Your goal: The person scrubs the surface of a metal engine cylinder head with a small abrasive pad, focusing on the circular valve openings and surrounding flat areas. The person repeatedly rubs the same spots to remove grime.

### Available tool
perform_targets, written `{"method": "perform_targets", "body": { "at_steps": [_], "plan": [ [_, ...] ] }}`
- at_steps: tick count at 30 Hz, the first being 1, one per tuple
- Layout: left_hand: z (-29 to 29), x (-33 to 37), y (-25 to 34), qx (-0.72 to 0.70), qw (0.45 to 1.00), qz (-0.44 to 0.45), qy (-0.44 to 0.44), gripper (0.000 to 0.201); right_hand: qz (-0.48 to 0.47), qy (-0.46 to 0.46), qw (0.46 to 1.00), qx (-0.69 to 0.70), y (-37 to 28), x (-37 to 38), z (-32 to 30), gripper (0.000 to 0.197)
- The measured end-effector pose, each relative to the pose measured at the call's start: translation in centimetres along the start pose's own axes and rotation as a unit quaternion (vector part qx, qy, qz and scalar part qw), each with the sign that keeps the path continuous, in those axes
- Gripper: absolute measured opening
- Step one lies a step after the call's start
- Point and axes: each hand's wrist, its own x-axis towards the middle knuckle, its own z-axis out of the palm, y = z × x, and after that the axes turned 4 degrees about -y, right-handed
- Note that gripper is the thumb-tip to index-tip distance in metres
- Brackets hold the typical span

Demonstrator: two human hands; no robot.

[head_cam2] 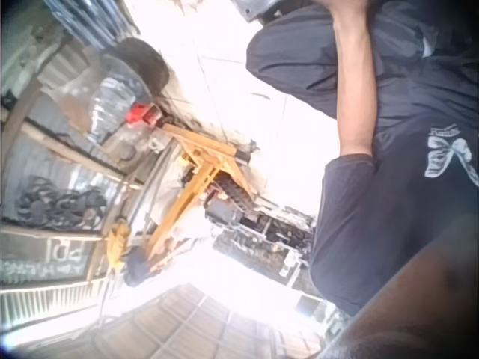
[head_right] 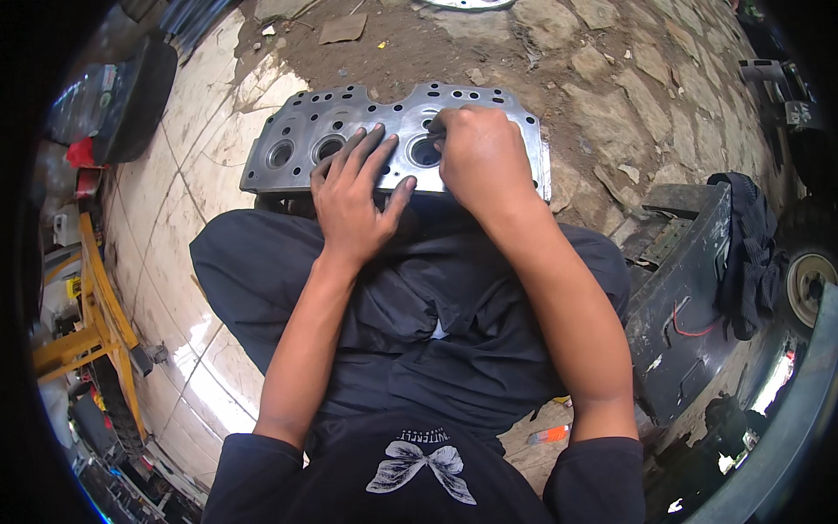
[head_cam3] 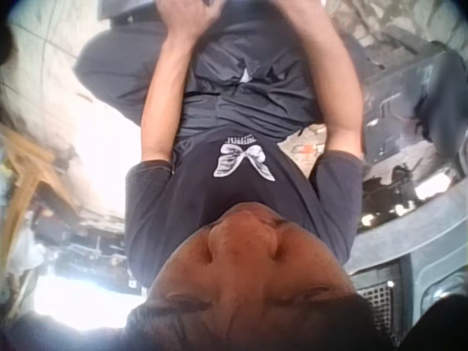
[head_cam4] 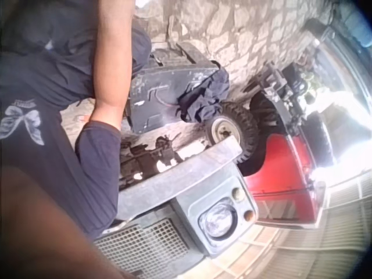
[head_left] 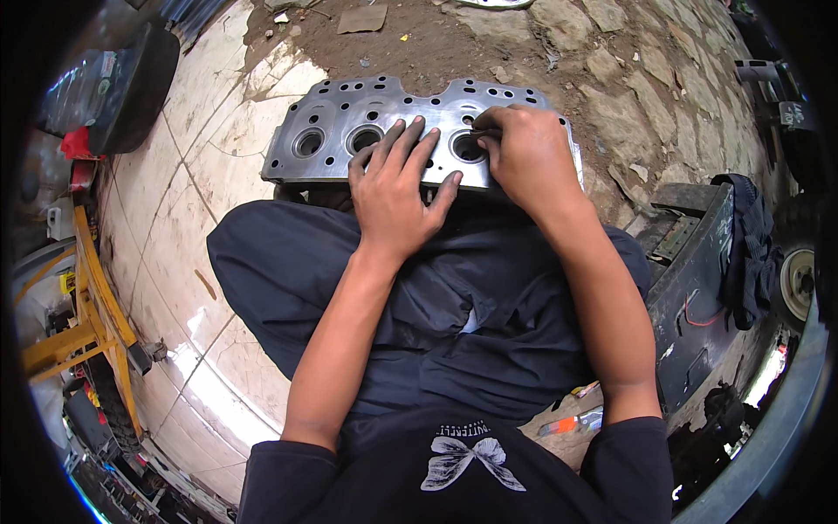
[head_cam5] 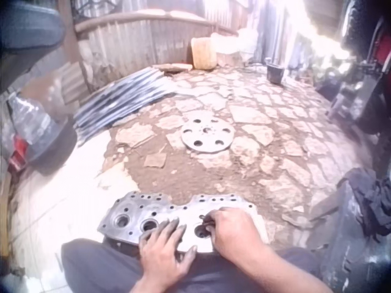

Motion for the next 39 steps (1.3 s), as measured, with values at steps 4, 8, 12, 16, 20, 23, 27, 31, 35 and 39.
{"method": "perform_targets", "body": {
  "at_steps": [4, 8, 12, 16, 20, 23, 27, 31, 35, 39],
  "plan": [
    [0.0, 0.0, 0.1, 0.003, 1.000, -0.007, -0.009, 0.055, -0.003, 0.037, 0.999, -0.005, -0.1, 0.6, 1.7, 0.018],
    [-0.2, 0.0, 0.2, -0.001, 1.000, -0.012, -0.012, 0.054, -0.067, 0.038, 0.992, 0.099, 1.6, 1.3, 1.7, 0.011],
    [0.1, -0.1, -0.2, -0.003, 1.000, 0.001, 0.010, 0.054, -0.027, 0.029, 0.998, 0.051, 1.0, 0.5, 1.2, 0.013],
    [0.7, 0.3, 0.5, 0.006, 1.000, -0.009, 0.019, 0.052, -0.059, 0.030, 0.997, 0.041, 0.7, 1.3, 2.0, 0.013],
    [0.8, 0.1, 0.1, 0.024, 0.999, -0.016, 0.022, 0.052, -0.056, 0.024, 0.996, 0.067, 1.0, 1.2, 1.4, 0.014],
    [0.9, -0.1, -0.2, 0.008, 1.000, 0.002, 0.028, 0.052, -0.018, 0.050, 0.998, 0.043, 0.2, 0.8, 1.9, 0.014],
    [0.9, 0.2, 0.2, 0.006, 1.000, -0.012, 0.024, 0.051, -0.049, 0.071, 0.990, 0.112, 0.0, 0.8, 3.0, 0.012],
    [0.8, 0.0, 0.0, 0.018, 1.000, -0.004, 0.024, 0.051, -0.021, 0.042, 0.995, 0.092, 0.0, 1.0, 2.7, 0.015],
    [0.9, 0.0, 0.1, 0.005, 1.000, -0.001, 0.025, 0.052, -0.015, 0.048, 0.995, 0.086, -0.8, 0.6, 3.1, 0.015],
    [0.5, -0.1, 0.3, 0.028, 0.999, -0.008, 0.021, 0.050, -0.028, 0.047, 0.993, 0.109, -0.1, 0.6, 2.4, 0.014]
  ]
}}
